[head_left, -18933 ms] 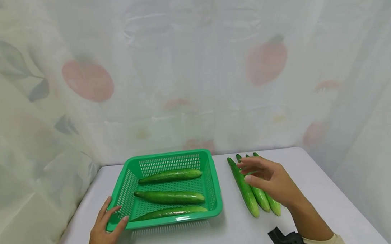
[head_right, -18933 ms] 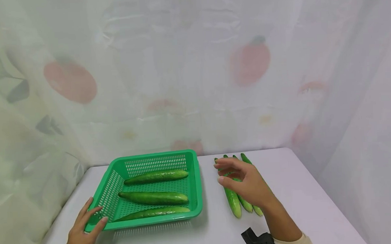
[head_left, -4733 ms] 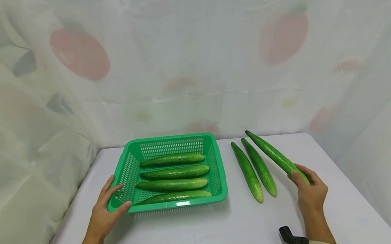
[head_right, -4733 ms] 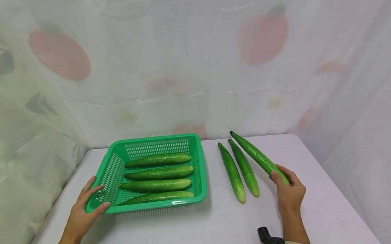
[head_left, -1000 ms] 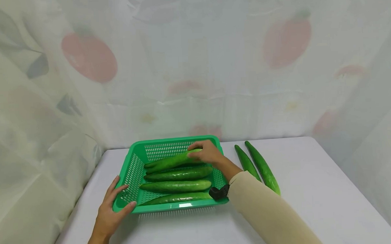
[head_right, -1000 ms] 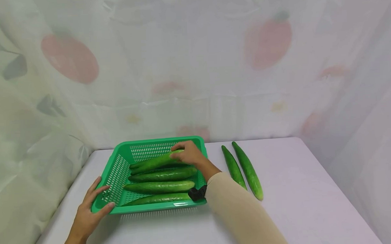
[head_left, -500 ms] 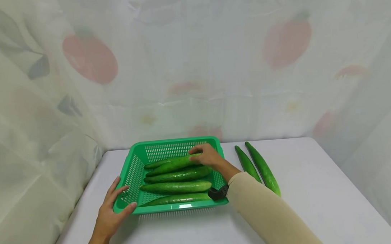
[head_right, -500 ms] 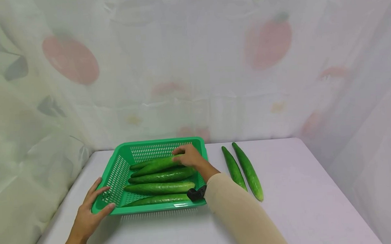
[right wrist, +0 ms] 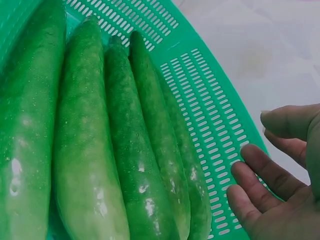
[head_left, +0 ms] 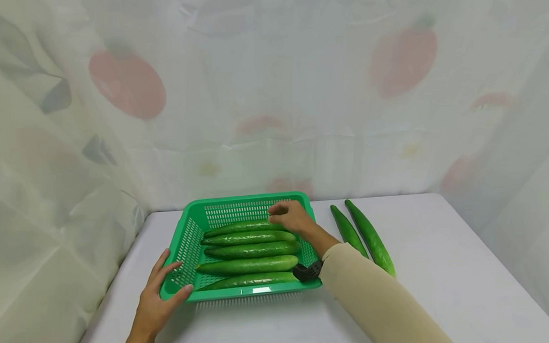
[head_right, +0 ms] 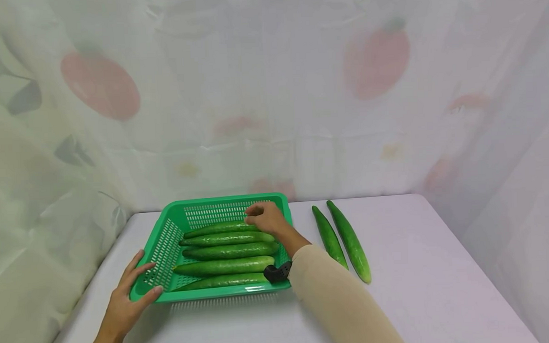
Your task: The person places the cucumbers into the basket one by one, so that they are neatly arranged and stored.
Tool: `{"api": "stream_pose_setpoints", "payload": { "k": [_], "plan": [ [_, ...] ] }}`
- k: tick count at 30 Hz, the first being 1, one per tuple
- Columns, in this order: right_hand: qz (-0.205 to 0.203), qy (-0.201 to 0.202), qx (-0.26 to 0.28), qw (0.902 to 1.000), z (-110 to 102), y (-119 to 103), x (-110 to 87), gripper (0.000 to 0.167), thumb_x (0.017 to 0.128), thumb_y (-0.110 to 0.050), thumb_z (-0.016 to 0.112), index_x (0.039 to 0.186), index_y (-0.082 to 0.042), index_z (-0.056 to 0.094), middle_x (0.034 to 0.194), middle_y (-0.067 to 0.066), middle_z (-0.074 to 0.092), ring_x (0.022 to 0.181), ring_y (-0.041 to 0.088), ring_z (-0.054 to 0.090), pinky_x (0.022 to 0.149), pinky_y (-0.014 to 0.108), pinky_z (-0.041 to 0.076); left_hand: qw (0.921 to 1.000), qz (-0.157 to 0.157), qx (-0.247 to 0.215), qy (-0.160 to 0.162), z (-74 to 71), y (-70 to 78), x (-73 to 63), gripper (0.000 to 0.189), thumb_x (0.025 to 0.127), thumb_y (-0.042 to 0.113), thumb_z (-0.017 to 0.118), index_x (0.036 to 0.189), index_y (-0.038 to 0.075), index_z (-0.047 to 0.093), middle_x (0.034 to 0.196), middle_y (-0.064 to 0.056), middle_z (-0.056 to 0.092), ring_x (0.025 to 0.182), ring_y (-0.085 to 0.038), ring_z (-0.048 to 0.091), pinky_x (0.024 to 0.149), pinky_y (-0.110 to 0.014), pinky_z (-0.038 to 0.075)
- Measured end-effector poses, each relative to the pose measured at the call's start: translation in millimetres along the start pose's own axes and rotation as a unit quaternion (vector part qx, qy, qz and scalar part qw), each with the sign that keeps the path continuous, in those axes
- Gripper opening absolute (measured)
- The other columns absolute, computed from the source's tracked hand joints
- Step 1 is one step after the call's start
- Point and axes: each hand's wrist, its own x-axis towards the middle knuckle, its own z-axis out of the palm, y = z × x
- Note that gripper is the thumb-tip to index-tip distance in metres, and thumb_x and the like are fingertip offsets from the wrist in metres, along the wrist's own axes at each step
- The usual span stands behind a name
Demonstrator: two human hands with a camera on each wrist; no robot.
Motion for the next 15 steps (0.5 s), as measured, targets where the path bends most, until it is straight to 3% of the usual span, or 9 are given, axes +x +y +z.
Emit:
{"api": "stream_pose_setpoints", "payload": {
  "k": [9, 15],
  "plan": [
    [-0.024, -0.003, 0.062, 0.9977, -8, -9, -7.2, 0.027, 0.092, -0.013, 0.068, 0.118, -0.004, 0.066, 0.110, 0.010, 0.064, 0.099, 0.024, 0.059, 0.087, 0.049, 0.046, 1.0000, -0.004, 0.002, 0.000, 1.4, -2.2, -0.5, 0.056, 0.083, 0.011, 0.076, 0.133, 0.005, 0.053, 0.158, 0.002, 0.019, 0.142, -0.013, 0.012, 0.098, -0.066, 0.020],
    [-0.040, -0.010, 0.066, 0.9970, -15, -22, -16.2, 0.030, 0.092, -0.015, 0.068, 0.120, -0.006, 0.065, 0.111, 0.009, 0.065, 0.100, 0.022, 0.060, 0.081, 0.040, 0.049, 1.0000, -0.004, 0.004, 0.003, 0.7, -1.8, 0.3, 0.056, 0.083, 0.013, 0.076, 0.133, 0.006, 0.054, 0.158, 0.002, 0.019, 0.142, -0.014, 0.013, 0.099, -0.064, 0.020]
  ]
}}
